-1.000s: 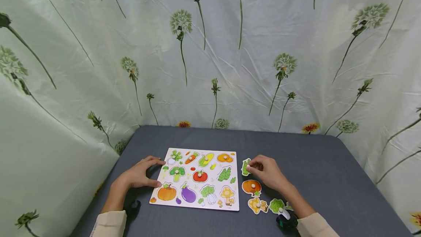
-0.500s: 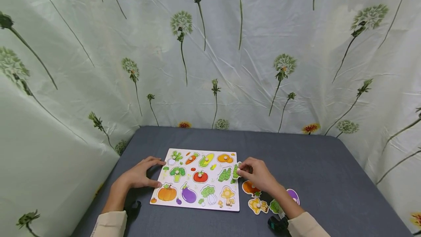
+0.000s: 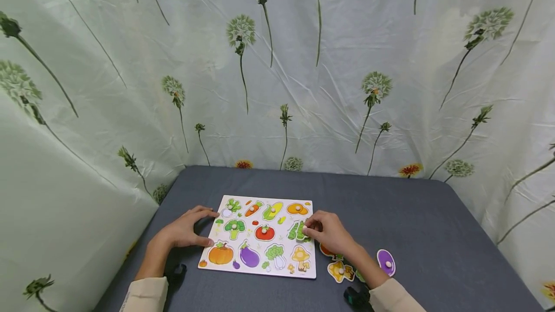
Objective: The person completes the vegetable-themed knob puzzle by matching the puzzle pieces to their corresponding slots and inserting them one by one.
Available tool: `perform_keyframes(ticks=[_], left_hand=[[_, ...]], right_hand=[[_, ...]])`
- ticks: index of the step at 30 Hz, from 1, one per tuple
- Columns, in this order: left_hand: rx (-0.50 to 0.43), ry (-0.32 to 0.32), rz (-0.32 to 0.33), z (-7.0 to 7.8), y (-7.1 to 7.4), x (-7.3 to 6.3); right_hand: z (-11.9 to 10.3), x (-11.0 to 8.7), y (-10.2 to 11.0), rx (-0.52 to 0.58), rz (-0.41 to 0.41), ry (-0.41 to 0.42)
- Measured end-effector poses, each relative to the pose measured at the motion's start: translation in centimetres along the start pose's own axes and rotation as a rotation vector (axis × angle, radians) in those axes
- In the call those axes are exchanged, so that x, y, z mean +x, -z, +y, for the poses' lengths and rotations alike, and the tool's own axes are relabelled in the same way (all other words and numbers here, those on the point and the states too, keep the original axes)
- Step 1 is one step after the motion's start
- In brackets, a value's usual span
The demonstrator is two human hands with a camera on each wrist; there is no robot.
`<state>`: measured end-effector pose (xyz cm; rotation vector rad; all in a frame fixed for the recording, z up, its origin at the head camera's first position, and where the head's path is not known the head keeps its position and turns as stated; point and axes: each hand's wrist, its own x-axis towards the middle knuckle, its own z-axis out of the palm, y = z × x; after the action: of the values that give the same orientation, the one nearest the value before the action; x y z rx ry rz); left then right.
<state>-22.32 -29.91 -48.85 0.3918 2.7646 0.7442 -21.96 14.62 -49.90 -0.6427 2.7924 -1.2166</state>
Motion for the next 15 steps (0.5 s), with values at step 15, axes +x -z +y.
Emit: perform_keyframes(ticks=[15], left_hand=[[0.002, -0.017, -0.002, 0.1, -0.1, 0.0]], right_hand=[[-0.7, 0.7, -1.3, -0.015, -0.021, -0.001]])
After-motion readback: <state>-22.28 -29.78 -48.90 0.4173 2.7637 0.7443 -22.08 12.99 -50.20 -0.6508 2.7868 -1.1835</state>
